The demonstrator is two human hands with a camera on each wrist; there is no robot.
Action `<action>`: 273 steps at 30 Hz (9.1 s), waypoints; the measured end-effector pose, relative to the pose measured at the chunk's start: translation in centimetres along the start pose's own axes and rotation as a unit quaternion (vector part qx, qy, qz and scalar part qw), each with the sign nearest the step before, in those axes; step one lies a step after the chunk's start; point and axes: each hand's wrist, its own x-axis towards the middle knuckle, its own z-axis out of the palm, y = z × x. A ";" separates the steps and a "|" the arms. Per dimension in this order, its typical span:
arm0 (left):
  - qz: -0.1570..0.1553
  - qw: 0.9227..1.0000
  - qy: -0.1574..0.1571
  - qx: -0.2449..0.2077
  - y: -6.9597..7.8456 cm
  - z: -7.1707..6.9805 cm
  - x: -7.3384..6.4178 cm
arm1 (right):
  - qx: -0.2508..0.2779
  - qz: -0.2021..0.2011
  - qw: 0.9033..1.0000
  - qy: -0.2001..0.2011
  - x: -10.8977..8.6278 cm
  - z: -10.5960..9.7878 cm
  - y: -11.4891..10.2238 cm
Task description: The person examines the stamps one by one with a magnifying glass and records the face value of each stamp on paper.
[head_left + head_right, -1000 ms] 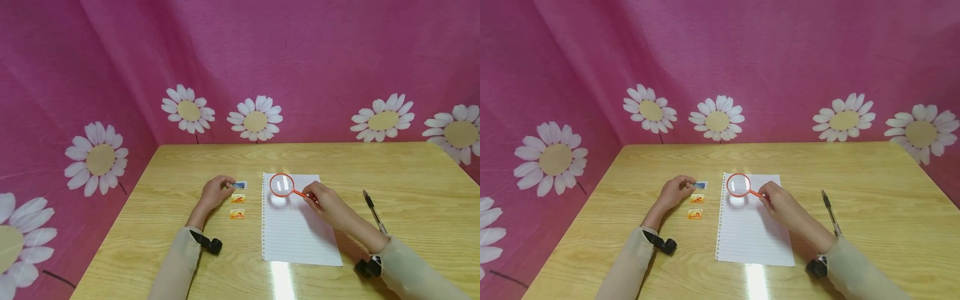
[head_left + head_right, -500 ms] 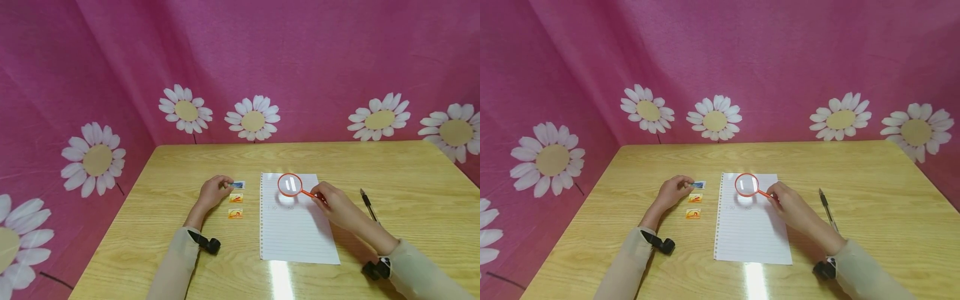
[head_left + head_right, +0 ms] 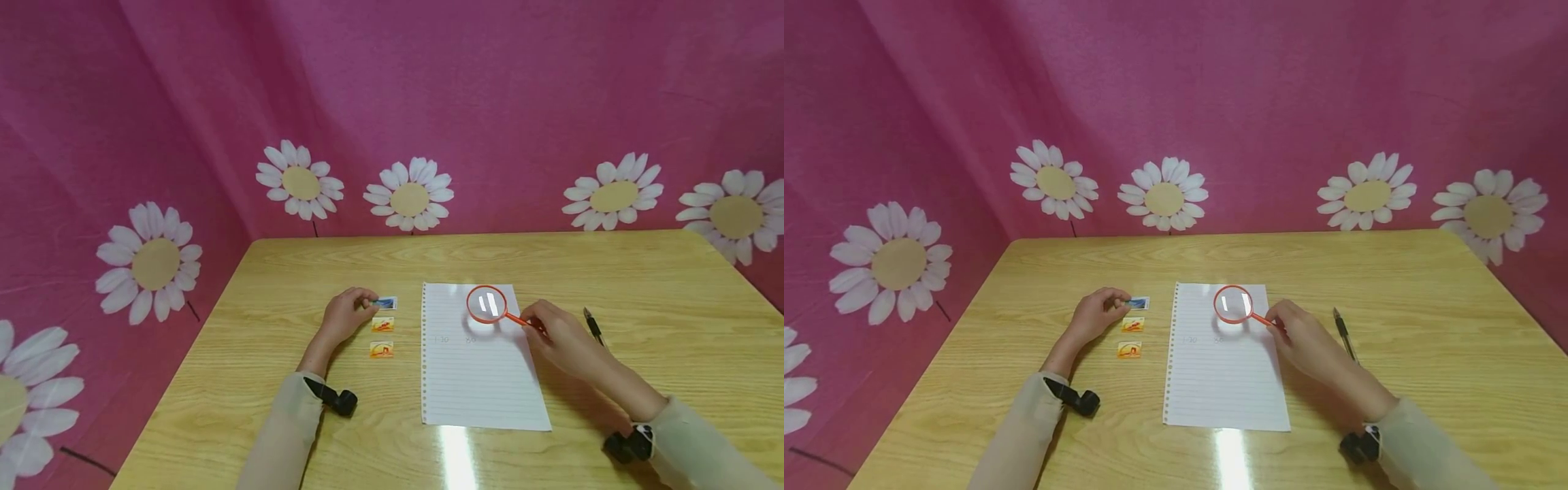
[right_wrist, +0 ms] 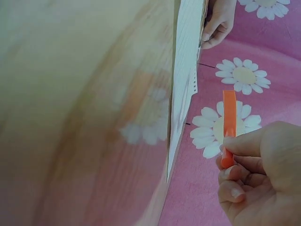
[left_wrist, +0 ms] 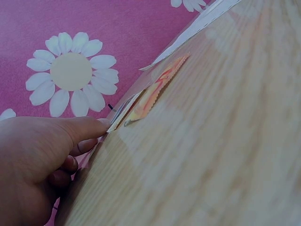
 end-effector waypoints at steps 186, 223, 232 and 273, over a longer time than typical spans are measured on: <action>0.038 0.991 0.032 -0.128 2.0 0.0 -8.3 | -0.022 0.173 0.980 -0.100 -4.6 -5.0 7.5; 0.182 0.973 -0.134 -0.049 6.8 3.1 -11.1 | -0.017 0.209 0.964 -0.165 -4.0 -4.6 8.9; 0.176 0.974 -0.142 -0.036 6.7 3.2 -11.1 | -0.017 0.209 0.965 -0.155 -4.0 -4.3 8.9; 0.136 0.979 -0.146 -0.040 6.6 3.2 -11.2 | -0.030 0.077 0.996 -0.030 -5.7 -5.7 8.8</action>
